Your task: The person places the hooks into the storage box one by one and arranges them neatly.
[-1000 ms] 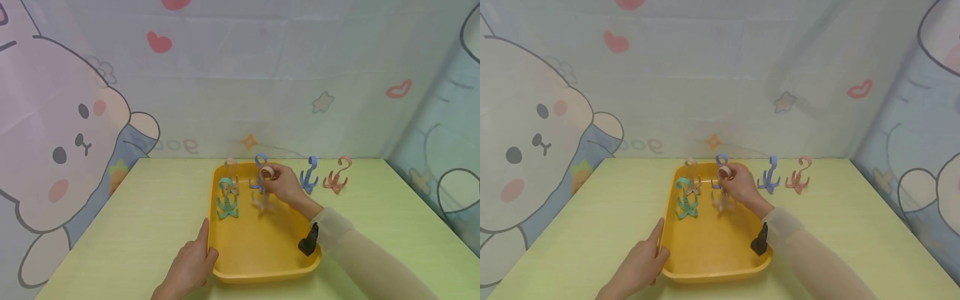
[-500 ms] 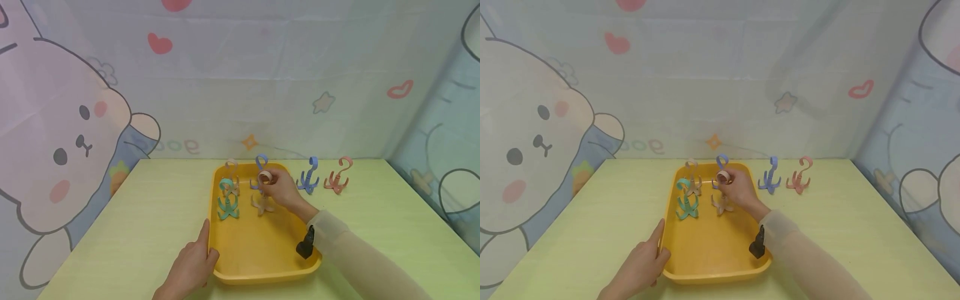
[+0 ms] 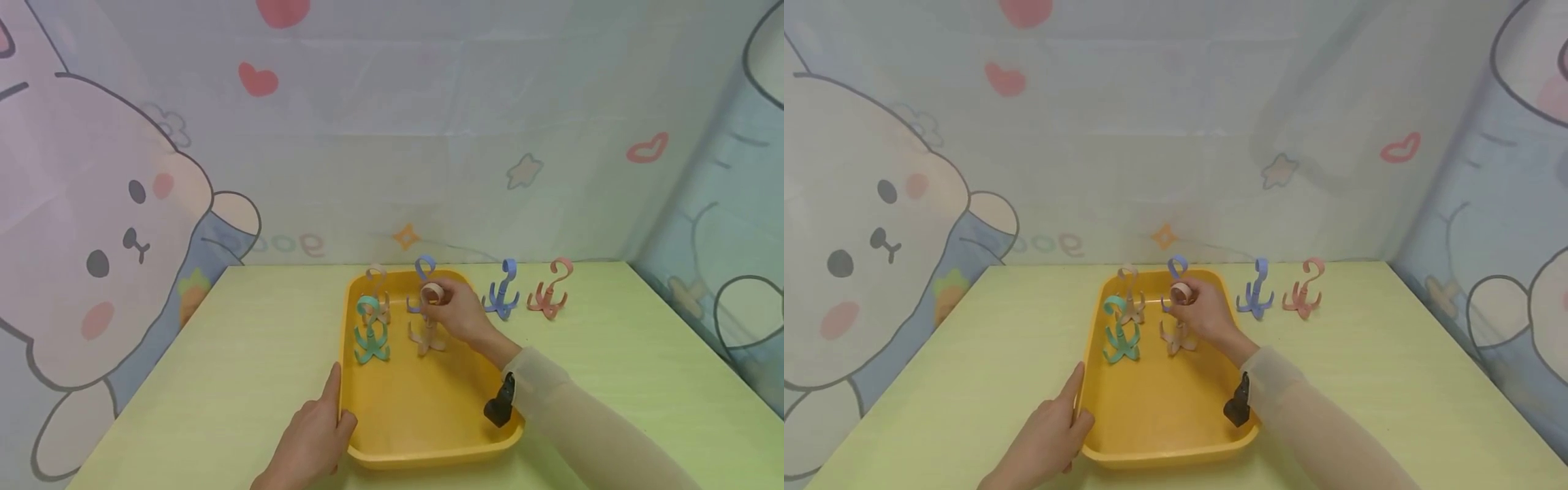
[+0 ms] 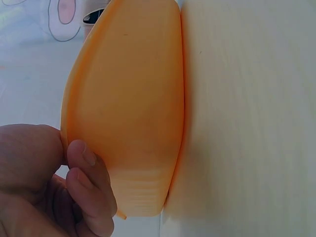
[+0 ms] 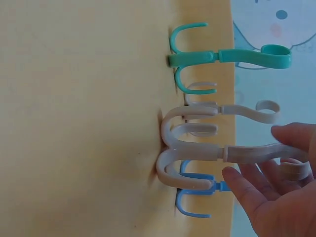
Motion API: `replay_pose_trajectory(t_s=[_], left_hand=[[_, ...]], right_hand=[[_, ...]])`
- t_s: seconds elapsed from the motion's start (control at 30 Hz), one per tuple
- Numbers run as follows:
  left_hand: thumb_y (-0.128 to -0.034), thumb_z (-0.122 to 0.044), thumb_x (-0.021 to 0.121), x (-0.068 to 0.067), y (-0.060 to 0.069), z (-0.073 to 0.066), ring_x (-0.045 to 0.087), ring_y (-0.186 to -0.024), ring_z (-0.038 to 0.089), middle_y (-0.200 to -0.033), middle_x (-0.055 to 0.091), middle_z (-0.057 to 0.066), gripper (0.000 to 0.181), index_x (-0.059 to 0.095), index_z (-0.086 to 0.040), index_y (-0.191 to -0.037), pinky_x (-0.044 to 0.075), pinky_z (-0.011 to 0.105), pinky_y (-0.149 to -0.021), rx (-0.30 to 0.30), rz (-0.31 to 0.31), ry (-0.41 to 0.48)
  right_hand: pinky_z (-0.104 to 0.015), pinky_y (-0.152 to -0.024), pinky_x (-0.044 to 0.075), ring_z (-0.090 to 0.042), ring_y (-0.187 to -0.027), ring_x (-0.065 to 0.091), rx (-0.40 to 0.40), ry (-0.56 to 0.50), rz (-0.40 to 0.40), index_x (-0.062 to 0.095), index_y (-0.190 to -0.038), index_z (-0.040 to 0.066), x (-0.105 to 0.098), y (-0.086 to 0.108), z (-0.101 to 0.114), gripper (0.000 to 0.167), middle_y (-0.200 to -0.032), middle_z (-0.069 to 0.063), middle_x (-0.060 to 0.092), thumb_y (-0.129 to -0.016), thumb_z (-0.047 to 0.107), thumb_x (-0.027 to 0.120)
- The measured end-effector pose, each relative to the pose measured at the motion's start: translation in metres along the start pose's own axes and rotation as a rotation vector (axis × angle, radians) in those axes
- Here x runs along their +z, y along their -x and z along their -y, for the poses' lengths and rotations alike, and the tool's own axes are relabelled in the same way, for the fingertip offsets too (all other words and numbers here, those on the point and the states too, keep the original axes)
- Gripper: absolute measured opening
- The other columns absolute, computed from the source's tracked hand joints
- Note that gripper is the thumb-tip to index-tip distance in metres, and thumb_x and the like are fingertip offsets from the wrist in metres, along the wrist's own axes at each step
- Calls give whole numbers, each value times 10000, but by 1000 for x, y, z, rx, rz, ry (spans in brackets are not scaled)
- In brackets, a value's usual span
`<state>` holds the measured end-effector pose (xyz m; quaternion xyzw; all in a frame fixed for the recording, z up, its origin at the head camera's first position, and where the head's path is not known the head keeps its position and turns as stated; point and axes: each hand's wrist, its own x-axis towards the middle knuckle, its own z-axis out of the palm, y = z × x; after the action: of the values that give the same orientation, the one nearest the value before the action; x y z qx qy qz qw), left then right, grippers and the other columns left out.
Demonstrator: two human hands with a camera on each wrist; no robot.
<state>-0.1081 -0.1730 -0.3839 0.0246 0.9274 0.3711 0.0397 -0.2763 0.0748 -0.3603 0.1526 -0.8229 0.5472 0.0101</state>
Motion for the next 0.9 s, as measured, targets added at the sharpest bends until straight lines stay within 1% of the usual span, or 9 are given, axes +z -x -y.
replay_pose_trajectory(t_s=[0.1, 0.17, 0.23, 0.27, 0.43, 0.57, 0.77, 0.9], left_hand=[[-973, -133, 523, 0, 0, 0, 526, -356, 106, -618, 555, 31, 807, 161, 8, -1681, 424, 306, -476, -2, -4, -2], [-975, -135, 526, 0, 0, 0, 529, -359, 109, -626, 557, 31, 807, 162, 7, -1681, 423, 307, -478, -6, -4, -5], [-976, -138, 528, 0, 0, -1, 531, -363, 113, -629, 562, 30, 809, 159, 3, -1683, 423, 309, -478, -14, -1, -6], [-976, -138, 527, 0, 0, -1, 531, -365, 116, -632, 564, 31, 809, 159, 3, -1683, 423, 310, -478, -16, 0, -6], [-975, -139, 527, 1, 0, -1, 529, -367, 121, -629, 567, 29, 808, 162, 5, -1682, 420, 307, -482, -15, -2, -8], [-973, -139, 526, 2, 0, 0, 531, -370, 122, -630, 567, 30, 809, 164, 3, -1682, 421, 309, -473, -16, -4, -6], [-970, -136, 529, 1, -1, 0, 532, -367, 124, -634, 566, 36, 818, 155, -5, -1686, 421, 313, -465, -20, -3, -5], [-967, -136, 531, 2, -1, 0, 532, -364, 125, -644, 564, 40, 821, 157, -14, -1688, 425, 314, -473, -19, -7, -9]], right_hand=[[-442, -948, 589, -318, -1117, 701, 10, 3, -13, 638, -1434, 61, -6, 1, 4, 484, -1296, -187, 717, -970, 154, 739], [-514, -1033, 559, -354, -1216, 687, 7, -18, -28, 620, -1460, 73, -10, 2, 7, 511, -1340, -192, 713, -979, 196, 742], [-546, -1093, 524, -364, -1291, 659, 4, -37, -42, 612, -1470, 81, -15, 3, 11, 518, -1379, -183, 699, -989, 225, 738], [-549, -1103, 518, -369, -1310, 650, -4, -46, -47, 609, -1469, 74, -18, 3, 13, 512, -1389, -188, 692, -998, 236, 728], [-504, -1085, 544, -374, -1308, 652, -20, -105, -54, 594, -1467, 30, -28, 5, 23, 496, -1391, -211, 683, -1024, 232, 690], [-494, -1055, 565, -377, -1283, 663, -20, -103, -76, 606, -1457, 37, -35, 7, 28, 468, -1371, -222, 689, -1028, 209, 682], [-482, -1070, 557, -370, -1314, 642, 30, -82, -112, 599, -1473, 63, -48, 8, 26, 486, -1420, -206, 666, -1037, 263, 675], [-475, -1074, 554, -382, -1291, 651, 38, -72, -138, 597, -1470, 57, -59, 10, 21, 486, -1414, -217, 663, -1037, 265, 669]])
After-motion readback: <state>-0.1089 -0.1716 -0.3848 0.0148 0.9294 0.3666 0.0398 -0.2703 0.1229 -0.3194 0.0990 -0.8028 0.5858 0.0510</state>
